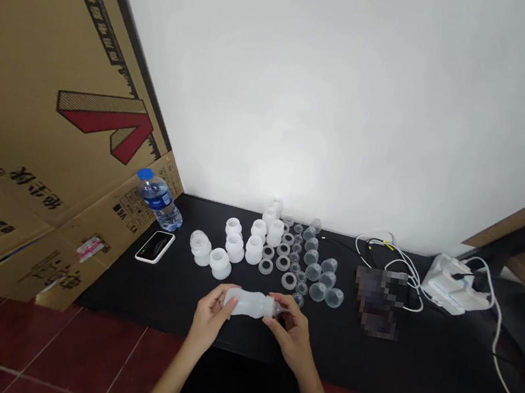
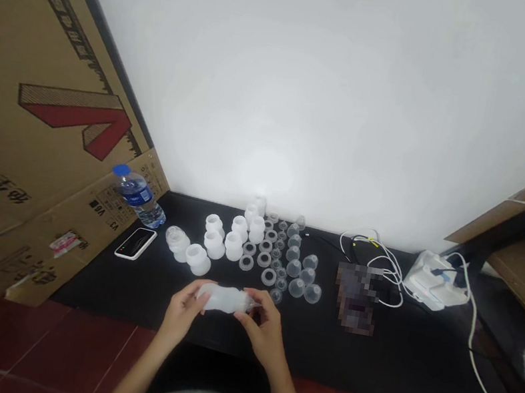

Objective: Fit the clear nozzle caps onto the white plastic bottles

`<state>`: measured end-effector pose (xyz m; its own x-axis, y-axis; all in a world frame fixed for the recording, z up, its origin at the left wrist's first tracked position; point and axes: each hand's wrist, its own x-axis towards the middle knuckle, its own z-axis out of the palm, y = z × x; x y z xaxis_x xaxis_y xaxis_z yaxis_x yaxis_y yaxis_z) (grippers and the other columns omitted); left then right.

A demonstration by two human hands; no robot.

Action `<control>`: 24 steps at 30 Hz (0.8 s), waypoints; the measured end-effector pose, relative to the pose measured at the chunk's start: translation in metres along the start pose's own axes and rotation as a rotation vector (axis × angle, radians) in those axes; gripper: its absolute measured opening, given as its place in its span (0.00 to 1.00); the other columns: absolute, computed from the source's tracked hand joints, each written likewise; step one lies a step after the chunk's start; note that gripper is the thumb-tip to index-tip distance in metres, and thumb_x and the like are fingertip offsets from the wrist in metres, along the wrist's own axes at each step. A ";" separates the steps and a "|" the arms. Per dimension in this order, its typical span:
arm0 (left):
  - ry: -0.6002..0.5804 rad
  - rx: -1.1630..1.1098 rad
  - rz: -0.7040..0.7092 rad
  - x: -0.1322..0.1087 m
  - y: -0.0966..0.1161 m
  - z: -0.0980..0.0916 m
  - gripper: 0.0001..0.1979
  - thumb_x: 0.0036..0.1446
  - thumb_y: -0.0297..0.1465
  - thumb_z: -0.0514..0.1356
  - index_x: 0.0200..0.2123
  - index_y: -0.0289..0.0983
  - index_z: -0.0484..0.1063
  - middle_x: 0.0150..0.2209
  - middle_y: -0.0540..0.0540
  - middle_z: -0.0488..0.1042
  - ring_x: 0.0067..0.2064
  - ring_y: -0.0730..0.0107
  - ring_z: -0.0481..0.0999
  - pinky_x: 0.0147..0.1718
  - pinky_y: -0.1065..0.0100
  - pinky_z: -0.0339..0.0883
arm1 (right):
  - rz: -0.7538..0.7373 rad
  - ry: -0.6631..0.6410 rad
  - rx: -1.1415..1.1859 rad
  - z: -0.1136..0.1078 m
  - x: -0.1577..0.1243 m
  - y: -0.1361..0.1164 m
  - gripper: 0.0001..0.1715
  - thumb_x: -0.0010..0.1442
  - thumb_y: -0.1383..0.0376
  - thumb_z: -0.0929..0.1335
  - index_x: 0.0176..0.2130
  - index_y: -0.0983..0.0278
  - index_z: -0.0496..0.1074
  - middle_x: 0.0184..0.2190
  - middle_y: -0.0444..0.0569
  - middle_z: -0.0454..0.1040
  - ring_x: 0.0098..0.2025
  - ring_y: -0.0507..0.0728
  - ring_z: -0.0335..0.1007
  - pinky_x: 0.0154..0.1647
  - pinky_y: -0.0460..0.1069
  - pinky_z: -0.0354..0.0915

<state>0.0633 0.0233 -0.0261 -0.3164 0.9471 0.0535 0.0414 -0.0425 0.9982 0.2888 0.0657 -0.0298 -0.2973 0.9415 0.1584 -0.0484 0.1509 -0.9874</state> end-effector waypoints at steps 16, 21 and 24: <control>-0.017 0.063 0.205 -0.010 -0.010 0.000 0.18 0.62 0.40 0.70 0.52 0.38 0.81 0.50 0.38 0.82 0.51 0.54 0.83 0.49 0.62 0.80 | 0.070 0.006 0.138 -0.005 0.001 0.012 0.26 0.60 0.51 0.80 0.56 0.55 0.81 0.48 0.50 0.80 0.44 0.61 0.76 0.47 0.53 0.73; -0.015 0.136 0.215 -0.017 -0.014 0.000 0.18 0.61 0.39 0.71 0.53 0.39 0.81 0.51 0.38 0.81 0.53 0.52 0.82 0.50 0.60 0.80 | 0.087 0.029 0.180 -0.006 0.002 0.006 0.27 0.58 0.49 0.81 0.53 0.55 0.82 0.48 0.51 0.81 0.45 0.63 0.77 0.48 0.55 0.74; -0.034 0.157 0.227 -0.017 -0.014 0.000 0.18 0.62 0.39 0.70 0.53 0.39 0.80 0.51 0.38 0.81 0.53 0.53 0.82 0.51 0.60 0.79 | 0.102 0.054 0.204 -0.005 0.002 0.004 0.27 0.57 0.49 0.81 0.52 0.56 0.83 0.46 0.51 0.82 0.45 0.63 0.78 0.47 0.55 0.75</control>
<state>0.0684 0.0082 -0.0411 -0.2506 0.9291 0.2719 0.2545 -0.2077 0.9445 0.2931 0.0700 -0.0329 -0.2594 0.9643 0.0526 -0.2144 -0.0044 -0.9767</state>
